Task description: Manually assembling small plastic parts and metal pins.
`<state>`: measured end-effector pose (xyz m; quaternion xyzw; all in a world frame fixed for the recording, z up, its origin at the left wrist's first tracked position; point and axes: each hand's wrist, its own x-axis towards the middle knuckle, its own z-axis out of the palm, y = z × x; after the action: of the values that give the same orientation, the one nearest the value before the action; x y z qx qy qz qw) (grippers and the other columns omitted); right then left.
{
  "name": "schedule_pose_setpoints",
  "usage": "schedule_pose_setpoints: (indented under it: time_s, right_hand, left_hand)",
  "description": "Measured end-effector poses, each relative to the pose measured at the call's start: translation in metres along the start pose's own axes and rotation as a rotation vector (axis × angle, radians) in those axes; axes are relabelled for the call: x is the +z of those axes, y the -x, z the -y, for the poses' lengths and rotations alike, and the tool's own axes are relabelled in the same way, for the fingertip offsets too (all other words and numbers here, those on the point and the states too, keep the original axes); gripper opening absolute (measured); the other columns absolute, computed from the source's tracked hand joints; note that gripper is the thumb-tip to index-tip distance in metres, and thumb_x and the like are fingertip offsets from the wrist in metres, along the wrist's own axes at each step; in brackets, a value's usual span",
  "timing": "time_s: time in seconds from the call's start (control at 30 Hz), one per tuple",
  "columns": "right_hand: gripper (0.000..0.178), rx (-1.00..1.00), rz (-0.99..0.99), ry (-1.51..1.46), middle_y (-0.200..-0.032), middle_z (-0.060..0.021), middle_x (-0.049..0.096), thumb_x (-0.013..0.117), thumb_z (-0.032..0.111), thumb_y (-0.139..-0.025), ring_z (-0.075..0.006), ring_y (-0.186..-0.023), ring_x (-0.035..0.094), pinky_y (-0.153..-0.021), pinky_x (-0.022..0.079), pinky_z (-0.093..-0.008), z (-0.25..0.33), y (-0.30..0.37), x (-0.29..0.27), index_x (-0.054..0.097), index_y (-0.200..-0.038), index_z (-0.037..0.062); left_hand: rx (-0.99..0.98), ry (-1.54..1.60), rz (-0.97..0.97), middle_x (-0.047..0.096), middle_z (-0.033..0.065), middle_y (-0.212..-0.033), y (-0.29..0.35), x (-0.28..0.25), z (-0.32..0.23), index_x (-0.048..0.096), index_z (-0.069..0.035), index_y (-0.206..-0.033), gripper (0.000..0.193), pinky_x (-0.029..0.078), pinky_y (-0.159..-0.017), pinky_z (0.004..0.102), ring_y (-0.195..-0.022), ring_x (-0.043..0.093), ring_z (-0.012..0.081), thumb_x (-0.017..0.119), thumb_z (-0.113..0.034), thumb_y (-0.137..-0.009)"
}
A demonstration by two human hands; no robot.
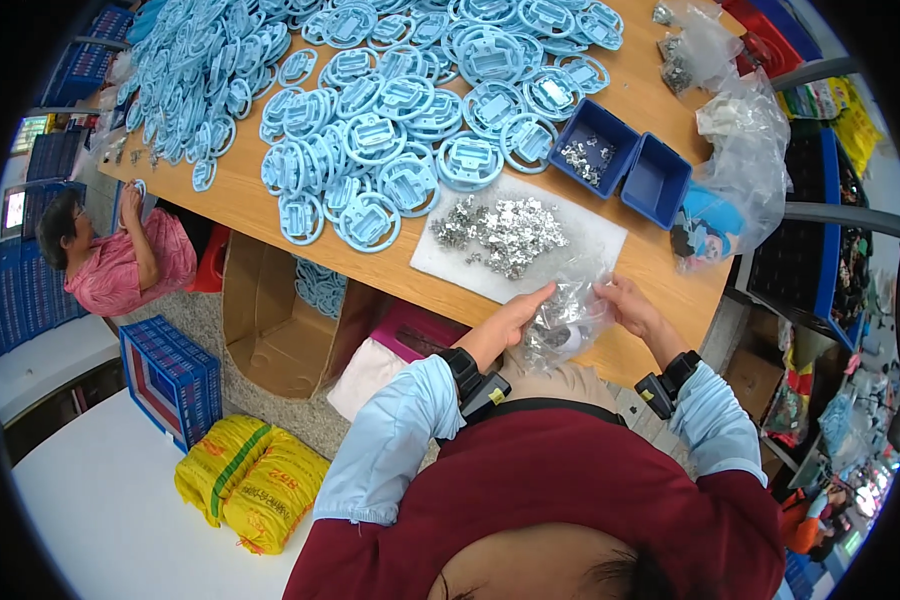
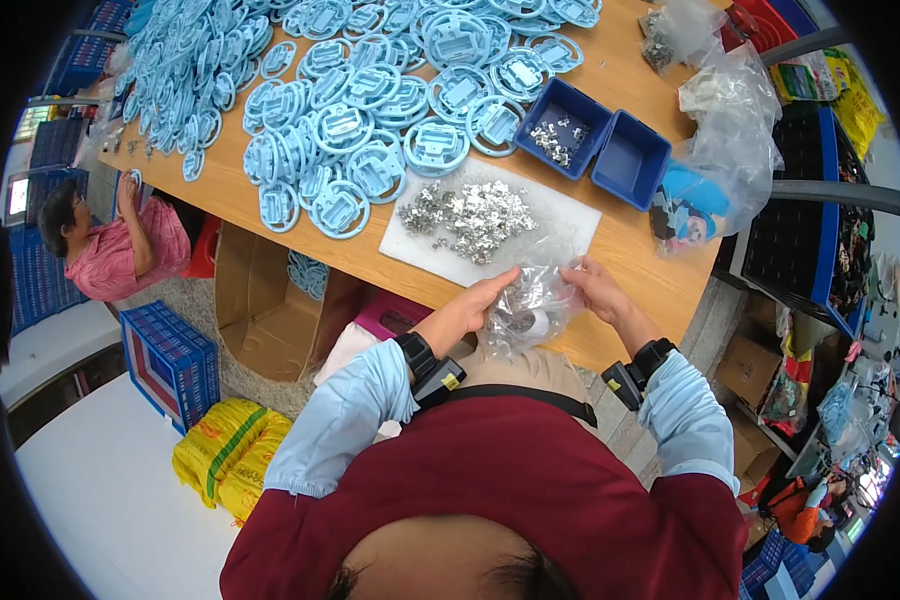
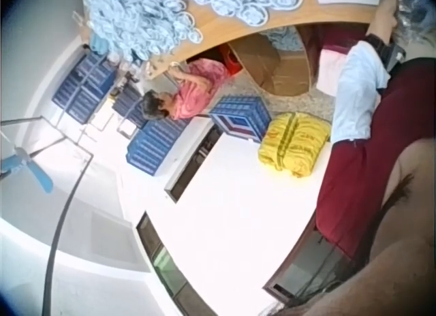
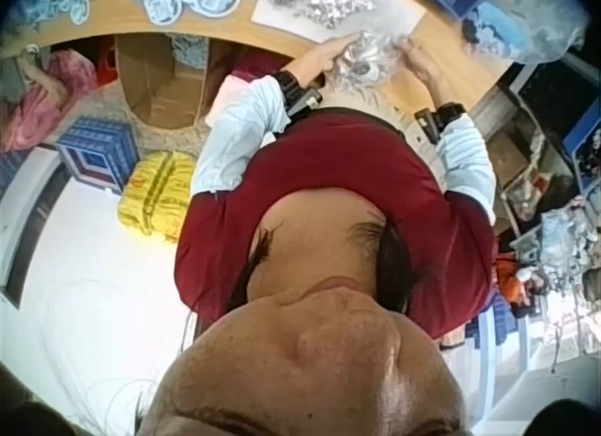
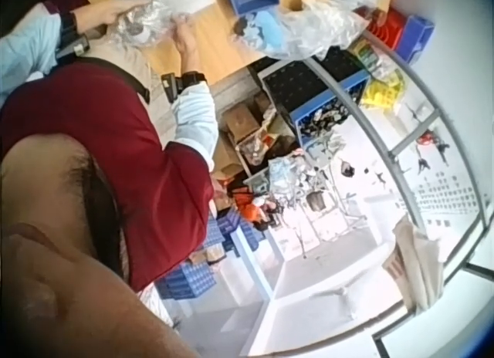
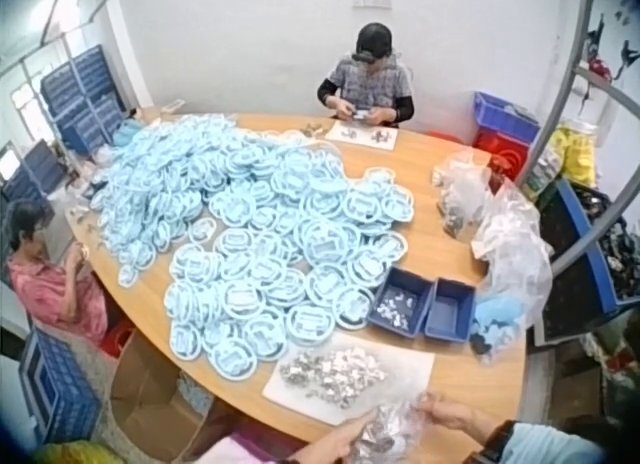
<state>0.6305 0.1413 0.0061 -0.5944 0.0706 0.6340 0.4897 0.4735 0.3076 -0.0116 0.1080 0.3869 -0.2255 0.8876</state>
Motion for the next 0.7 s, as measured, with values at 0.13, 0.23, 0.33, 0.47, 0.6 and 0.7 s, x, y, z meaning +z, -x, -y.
schedule_pose_setpoints:
  time_s: [0.13, 0.23, 0.33, 0.47, 0.6, 0.7]
  right_hand:
    - [0.028, -0.221, -0.045, -0.081, -0.09, -0.0049, 0.06, 0.059, 0.009, -0.082, -0.0141, -0.083, 0.061, -0.068, 0.052, -0.0269, 0.0, -0.005, -0.002, 0.046, -0.106, 0.0068]
    - [0.023, -0.264, -0.065, -0.092, -0.091, -0.0027, 0.06, 0.058, 0.008, -0.082, -0.0127, -0.085, 0.059, -0.072, 0.05, -0.0282, 0.007, -0.001, 0.006, 0.048, -0.103, 0.0089]
    - [0.02, -0.24, -0.117, 0.036, -0.092, -0.0003, 0.06, 0.057, 0.007, -0.082, -0.0117, -0.083, 0.058, -0.071, 0.049, -0.0268, -0.002, -0.011, -0.019, 0.05, -0.1, 0.0109]
    - [0.019, -0.269, -0.141, 0.09, -0.095, 0.0008, 0.061, 0.057, 0.008, -0.081, -0.0111, -0.085, 0.058, -0.073, 0.047, -0.026, 0.002, -0.008, -0.027, 0.052, -0.099, 0.012]
    - [0.031, -0.233, -0.087, 0.083, -0.099, -0.0017, 0.061, 0.061, 0.015, -0.081, -0.0115, -0.09, 0.057, -0.079, 0.044, -0.0279, 0.014, 0.004, -0.011, 0.052, -0.111, 0.0102]
    - [0.037, -0.153, -0.048, 0.196, -0.102, -0.0031, 0.06, 0.063, 0.019, -0.082, -0.0123, -0.094, 0.055, -0.083, 0.042, -0.0283, 0.006, 0.006, -0.008, 0.052, -0.115, 0.0073]
  left_hand:
    - [-0.003, -0.129, 0.042, 0.06, 0.0078, -0.102, -0.002, 0.002, 0.004, 0.051, -0.003, -0.112, 0.033, 0.05, -0.079, 0.03, -0.092, 0.06, 0.0177, 0.062, -0.016, -0.084]
    - [0.258, -0.199, 0.005, 0.058, 0.0084, -0.106, 0.0, 0.007, 0.01, 0.046, -0.002, -0.116, 0.04, 0.05, -0.079, 0.0289, -0.094, 0.059, 0.018, 0.063, -0.006, -0.08]
    - [0.404, -0.296, -0.054, 0.056, 0.0092, -0.109, -0.01, -0.004, 0.017, 0.042, -0.001, -0.118, 0.045, 0.048, -0.081, 0.028, -0.096, 0.058, 0.0181, 0.062, 0.002, -0.077]
    - [0.564, -0.279, -0.066, 0.056, 0.0078, -0.102, -0.009, -0.012, 0.013, 0.046, -0.002, -0.111, 0.038, 0.047, -0.078, 0.0268, -0.091, 0.057, 0.0151, 0.061, 0.004, -0.076]
    - [0.493, -0.238, -0.036, 0.056, 0.0061, -0.101, 0.006, 0.005, -0.004, 0.045, -0.002, -0.113, 0.038, 0.047, -0.08, 0.0263, -0.092, 0.057, 0.0144, 0.061, 0.001, -0.079]
    - [0.388, -0.263, -0.026, 0.058, 0.0059, -0.103, 0.002, -0.001, -0.011, 0.045, -0.004, -0.115, 0.036, 0.048, -0.081, 0.0282, -0.095, 0.056, 0.0144, 0.06, -0.004, -0.083]
